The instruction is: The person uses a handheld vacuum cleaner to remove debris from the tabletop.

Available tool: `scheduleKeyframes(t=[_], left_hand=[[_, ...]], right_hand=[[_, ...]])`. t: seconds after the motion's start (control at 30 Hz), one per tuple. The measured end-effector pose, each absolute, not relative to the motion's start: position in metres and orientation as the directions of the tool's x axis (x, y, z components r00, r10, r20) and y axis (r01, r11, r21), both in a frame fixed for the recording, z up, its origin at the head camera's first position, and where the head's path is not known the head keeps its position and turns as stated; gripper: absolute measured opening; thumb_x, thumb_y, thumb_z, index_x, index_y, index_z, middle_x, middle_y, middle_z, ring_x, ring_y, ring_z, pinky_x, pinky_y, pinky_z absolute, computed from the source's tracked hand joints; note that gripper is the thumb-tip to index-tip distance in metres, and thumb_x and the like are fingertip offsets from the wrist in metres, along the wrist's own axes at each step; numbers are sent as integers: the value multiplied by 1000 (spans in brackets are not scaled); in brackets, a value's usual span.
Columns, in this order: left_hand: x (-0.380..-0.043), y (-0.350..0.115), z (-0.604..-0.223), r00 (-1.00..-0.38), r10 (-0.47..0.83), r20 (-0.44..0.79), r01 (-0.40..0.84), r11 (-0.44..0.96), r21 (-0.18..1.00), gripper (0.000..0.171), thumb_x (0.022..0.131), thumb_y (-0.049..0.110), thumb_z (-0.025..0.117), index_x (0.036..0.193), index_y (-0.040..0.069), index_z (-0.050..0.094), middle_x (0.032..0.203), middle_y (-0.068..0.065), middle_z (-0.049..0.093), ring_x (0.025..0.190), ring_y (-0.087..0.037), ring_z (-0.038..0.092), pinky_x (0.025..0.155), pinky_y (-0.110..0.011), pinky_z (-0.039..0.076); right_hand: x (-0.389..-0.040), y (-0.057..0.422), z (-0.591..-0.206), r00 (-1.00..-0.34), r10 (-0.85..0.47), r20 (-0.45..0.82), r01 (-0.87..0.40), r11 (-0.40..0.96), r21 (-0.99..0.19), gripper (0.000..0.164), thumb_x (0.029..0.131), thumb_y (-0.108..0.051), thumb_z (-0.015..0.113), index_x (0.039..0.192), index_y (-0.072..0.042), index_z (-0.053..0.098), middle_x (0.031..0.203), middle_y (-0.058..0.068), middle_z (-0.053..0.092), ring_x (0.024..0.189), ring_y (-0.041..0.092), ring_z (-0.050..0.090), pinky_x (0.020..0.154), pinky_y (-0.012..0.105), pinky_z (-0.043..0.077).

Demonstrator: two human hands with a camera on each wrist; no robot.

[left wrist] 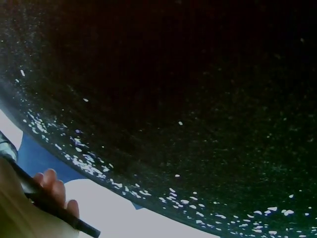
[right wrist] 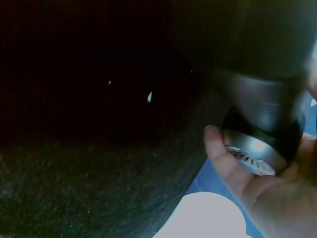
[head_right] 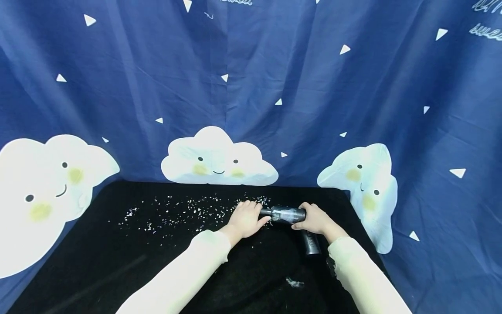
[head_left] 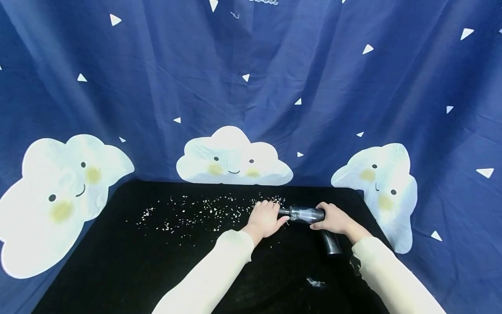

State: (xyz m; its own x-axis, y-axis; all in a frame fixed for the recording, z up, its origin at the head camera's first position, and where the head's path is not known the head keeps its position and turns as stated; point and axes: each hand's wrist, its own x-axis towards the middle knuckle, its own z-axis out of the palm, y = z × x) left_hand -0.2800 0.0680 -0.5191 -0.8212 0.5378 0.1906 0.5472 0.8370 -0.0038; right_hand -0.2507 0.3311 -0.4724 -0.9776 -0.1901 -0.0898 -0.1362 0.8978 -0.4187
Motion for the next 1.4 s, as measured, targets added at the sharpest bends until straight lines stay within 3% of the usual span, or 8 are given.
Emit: scheduleKeyframes(t=[0.17,0.6,0.87,1.07,1.17,1.27,1.4], left_hand=[[-281,70,-517,-807,556,200,578,813,73,66,97,71,35,120,14,60,106,-2,68,98,-22,63,84,-39,50],[-278,60,-499,-808,574,135,587,764,268,66,90,74,51,122,17,58,96,5,67,80,-12,62,70,-32,51],[-276,49,-487,-802,580,146,589,726,355,66,90,69,56,126,14,54,102,1,67,79,-14,63,70,-32,52],[-277,41,-479,-812,559,170,570,694,441,65,91,67,57,127,13,52,102,2,65,74,-14,61,67,-31,51],[-277,37,-477,-806,558,198,580,677,453,64,91,66,58,127,13,52,102,2,66,74,-13,60,67,-30,50],[-276,33,-474,-798,561,221,594,667,451,64,91,66,59,127,14,52,103,2,67,77,-13,60,70,-31,50],[-276,30,-470,-786,569,242,609,647,459,63,90,65,61,128,15,52,102,2,68,79,-14,59,72,-32,49]], right_hand=[[-253,320,-471,-982,-187,-33,-153,882,-447,69,67,-41,88,116,-1,60,102,11,62,83,21,58,75,39,50],[-244,296,-465,-981,-185,53,-191,895,-404,69,66,-40,88,122,-10,61,111,13,58,89,26,58,77,44,50],[-239,288,-460,-981,-127,150,-188,823,-537,78,67,-33,93,131,-6,57,120,19,58,100,30,57,84,43,49],[-235,284,-453,-998,-38,42,-56,524,-850,97,77,-19,88,153,-7,28,133,24,49,103,32,60,82,33,54],[-234,282,-450,-998,-27,-56,42,360,-932,99,81,-15,84,156,-9,20,134,22,47,101,28,60,81,30,54],[-233,280,-448,-989,-78,-126,104,242,-965,88,84,-13,80,152,-5,24,125,20,55,92,24,64,79,35,56],[-229,281,-444,-967,-169,-193,178,99,-979,58,89,-9,74,135,-4,39,105,14,66,81,24,70,75,41,59]])
